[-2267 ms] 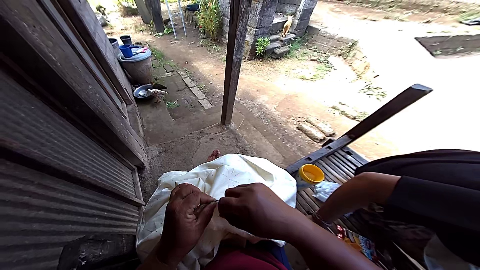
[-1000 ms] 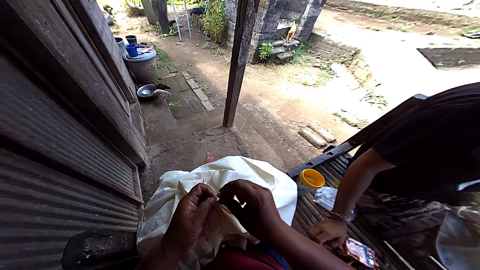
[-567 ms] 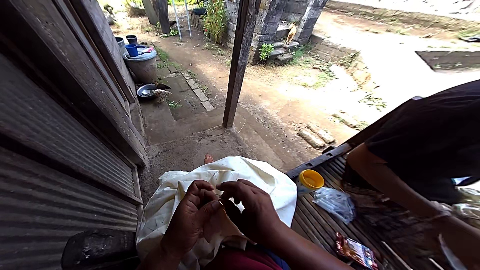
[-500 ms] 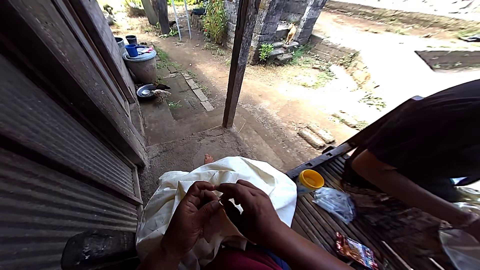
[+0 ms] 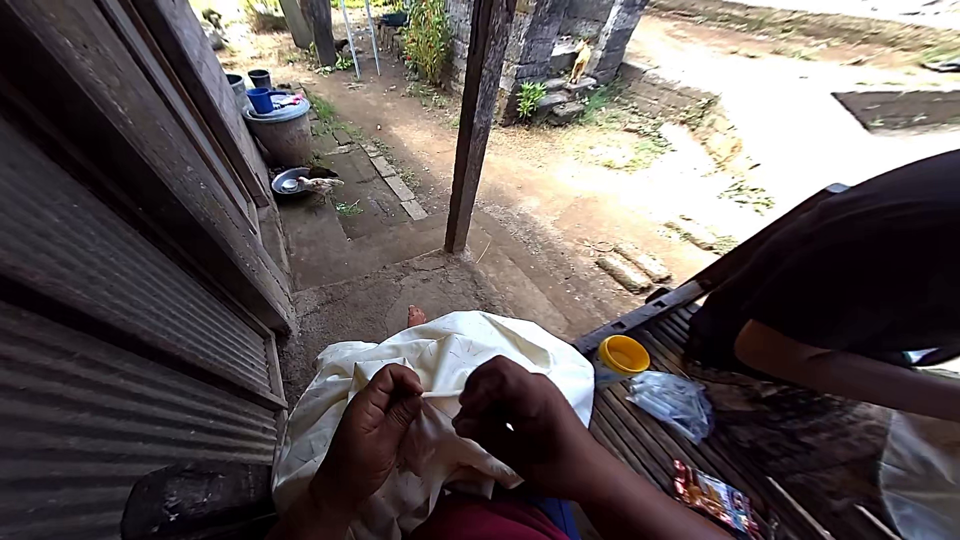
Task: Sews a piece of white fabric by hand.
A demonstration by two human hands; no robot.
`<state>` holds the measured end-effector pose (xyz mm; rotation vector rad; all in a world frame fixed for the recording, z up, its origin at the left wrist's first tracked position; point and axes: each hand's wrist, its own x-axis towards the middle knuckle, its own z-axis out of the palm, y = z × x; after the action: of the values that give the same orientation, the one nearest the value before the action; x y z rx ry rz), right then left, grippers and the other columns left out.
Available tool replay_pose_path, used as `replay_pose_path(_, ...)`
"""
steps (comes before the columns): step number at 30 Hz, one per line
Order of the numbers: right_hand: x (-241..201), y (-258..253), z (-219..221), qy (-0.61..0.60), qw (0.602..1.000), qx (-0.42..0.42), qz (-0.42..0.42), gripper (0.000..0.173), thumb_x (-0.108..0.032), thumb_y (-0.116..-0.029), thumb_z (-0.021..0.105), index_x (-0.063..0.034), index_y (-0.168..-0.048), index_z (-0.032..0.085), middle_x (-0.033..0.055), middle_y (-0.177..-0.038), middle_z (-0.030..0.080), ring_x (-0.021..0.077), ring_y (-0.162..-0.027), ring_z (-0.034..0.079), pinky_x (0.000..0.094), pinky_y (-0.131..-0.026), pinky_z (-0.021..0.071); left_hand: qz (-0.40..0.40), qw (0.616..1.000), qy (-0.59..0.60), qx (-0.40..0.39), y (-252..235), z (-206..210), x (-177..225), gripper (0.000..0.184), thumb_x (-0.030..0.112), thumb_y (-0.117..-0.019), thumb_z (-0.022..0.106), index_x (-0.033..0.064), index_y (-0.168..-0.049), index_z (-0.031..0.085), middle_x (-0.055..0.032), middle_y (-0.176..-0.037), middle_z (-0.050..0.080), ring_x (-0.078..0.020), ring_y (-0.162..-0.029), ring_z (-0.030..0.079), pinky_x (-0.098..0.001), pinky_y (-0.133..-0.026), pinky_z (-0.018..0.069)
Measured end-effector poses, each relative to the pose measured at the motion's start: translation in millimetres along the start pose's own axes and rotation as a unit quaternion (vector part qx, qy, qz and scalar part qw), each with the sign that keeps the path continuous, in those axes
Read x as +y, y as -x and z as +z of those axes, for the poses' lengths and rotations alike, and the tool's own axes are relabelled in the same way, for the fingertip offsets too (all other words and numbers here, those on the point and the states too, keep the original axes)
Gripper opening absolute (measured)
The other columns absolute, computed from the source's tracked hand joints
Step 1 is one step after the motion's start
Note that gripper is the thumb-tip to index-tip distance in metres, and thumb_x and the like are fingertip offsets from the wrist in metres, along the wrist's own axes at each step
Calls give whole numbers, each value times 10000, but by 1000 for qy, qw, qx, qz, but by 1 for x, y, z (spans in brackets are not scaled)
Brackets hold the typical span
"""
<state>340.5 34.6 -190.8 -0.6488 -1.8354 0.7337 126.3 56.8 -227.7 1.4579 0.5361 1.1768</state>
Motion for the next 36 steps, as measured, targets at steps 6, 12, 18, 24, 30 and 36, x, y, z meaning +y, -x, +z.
replay_pose_path(6, -4, -8, -15, 238, 969, -8, -61, 176, -56, -939, 545, -119, -885, 700, 48, -873, 605, 92, -801, 586, 204, -667, 493, 61, 996, -57, -32, -3, -4, 17, 68, 155, -1050, 556, 116, -1077, 603, 47, -1044, 588, -9, -925, 584, -169, -799, 508)
replay_pose_path(12, 3, -9, -5, 321, 946, -6, -47, 100, -161, -923, 666, -110, -856, 719, 75, -941, 630, 133, -766, 584, 230, -648, 511, 51, 995, -70, -55, -4, -4, 22, 73, 143, -1045, 525, 119, -1045, 594, 59, -975, 578, 14, -831, 556, -148, -716, 478)
replay_pose_path(18, -9, -12, -17, 289, 956, -44, -13, 106, -133, -903, 633, -106, -818, 692, 61, -966, 658, 119, -879, 635, 223, -720, 537, 60, 973, -218, -51, -7, -1, 29, 434, 434, -995, 628, 51, -1194, 585, 17, -1011, 631, -26, -920, 606, -201, -799, 527)
replay_pose_path(24, -10, -11, -17, 345, 937, -59, 4, 101, -146, -908, 615, -112, -852, 692, 65, -974, 657, 160, -866, 653, 271, -695, 560, 68, 946, -316, -6, -12, 11, 27, 319, 136, -904, 656, 35, -1201, 598, 18, -923, 679, -34, -846, 648, -192, -768, 553)
replay_pose_path(30, -18, -13, -7, 371, 927, -46, 1, 104, -236, -848, 694, -146, -894, 719, 52, -961, 653, 168, -827, 645, 276, -640, 545, 85, 938, -335, -18, -11, 14, 27, 355, 181, -923, 662, 31, -1237, 590, 11, -900, 682, -35, -824, 649, -188, -752, 556)
replay_pose_path(36, -15, -16, -3, 335, 941, -35, -23, 73, -169, -867, 662, -157, -813, 711, 40, -900, 621, 128, -756, 585, 249, -609, 498, 58, 945, -316, -53, -10, 13, 28, 435, 221, -912, 676, 55, -1310, 618, 0, -1119, 689, 12, -853, 577, -135, -689, 462)
